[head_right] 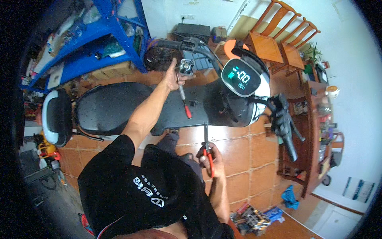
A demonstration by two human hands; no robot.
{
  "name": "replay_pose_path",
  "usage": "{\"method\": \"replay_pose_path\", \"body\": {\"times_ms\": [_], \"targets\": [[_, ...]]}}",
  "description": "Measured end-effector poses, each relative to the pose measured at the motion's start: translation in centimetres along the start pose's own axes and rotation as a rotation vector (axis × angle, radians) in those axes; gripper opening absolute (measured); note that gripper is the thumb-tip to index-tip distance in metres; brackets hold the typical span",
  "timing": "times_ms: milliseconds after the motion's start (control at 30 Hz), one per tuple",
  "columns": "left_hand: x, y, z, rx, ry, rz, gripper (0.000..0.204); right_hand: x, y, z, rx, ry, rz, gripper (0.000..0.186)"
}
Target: The person disassembles the left handlebar control unit of an electric scooter using a screwdriver. They remove the casing, manipulate internal wires, and use pliers to adjust components before reassembling the unit.
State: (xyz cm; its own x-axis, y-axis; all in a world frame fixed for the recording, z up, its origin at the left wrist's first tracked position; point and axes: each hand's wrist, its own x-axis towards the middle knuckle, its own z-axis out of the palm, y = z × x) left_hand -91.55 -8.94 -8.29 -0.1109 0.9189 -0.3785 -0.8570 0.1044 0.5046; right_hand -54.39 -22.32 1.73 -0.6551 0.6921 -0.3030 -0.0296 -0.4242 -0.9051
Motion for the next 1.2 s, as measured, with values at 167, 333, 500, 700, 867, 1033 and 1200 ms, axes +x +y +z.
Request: {"method": "replay_pose_path", "body": {"times_ms": [167, 333, 500, 700, 867, 1033, 1200], "targets": [[1.3, -1.4, 0.4, -0.212, -0.462, -0.071, 0.074, 3.9, -2.7, 1.5, 0.071, 0.058, 0.089, 0.061], [-1.0, -1.3, 2.1, -0.044, -0.420, 0.118, 0.067, 10.5, -6.5, 2.6, 0.064, 0.008, 0.102, 0.070], [-1.3, 0.0, 3.3, 0.223, -0.306, 0.245, 0.069, 16.7, -7.4, -0.3, -0.099, -0.115, 0.150, 0.067], [-1.6, 2.0, 3.4, 0.414, -0.225, 0.264, 0.066, 20.7, -9.4, -0.9, -0.203, -0.187, 0.224, 0.070], [-1.1, 1.9, 3.1, 0.443, -0.208, 0.270, 0.068, 21.9, -10.4, -1.9, -0.210, -0.262, 0.279, 0.069], [-1.3, 2.2, 3.6, 0.412, -0.181, 0.228, 0.068, 22.9, -11.0, -2.3, -0.231, -0.300, 0.324, 0.067], [-1.2, 2.2, 3.3, 0.427, -0.167, 0.232, 0.068, 23.6, -10.9, -2.6, -0.218, -0.323, 0.348, 0.067]]}}
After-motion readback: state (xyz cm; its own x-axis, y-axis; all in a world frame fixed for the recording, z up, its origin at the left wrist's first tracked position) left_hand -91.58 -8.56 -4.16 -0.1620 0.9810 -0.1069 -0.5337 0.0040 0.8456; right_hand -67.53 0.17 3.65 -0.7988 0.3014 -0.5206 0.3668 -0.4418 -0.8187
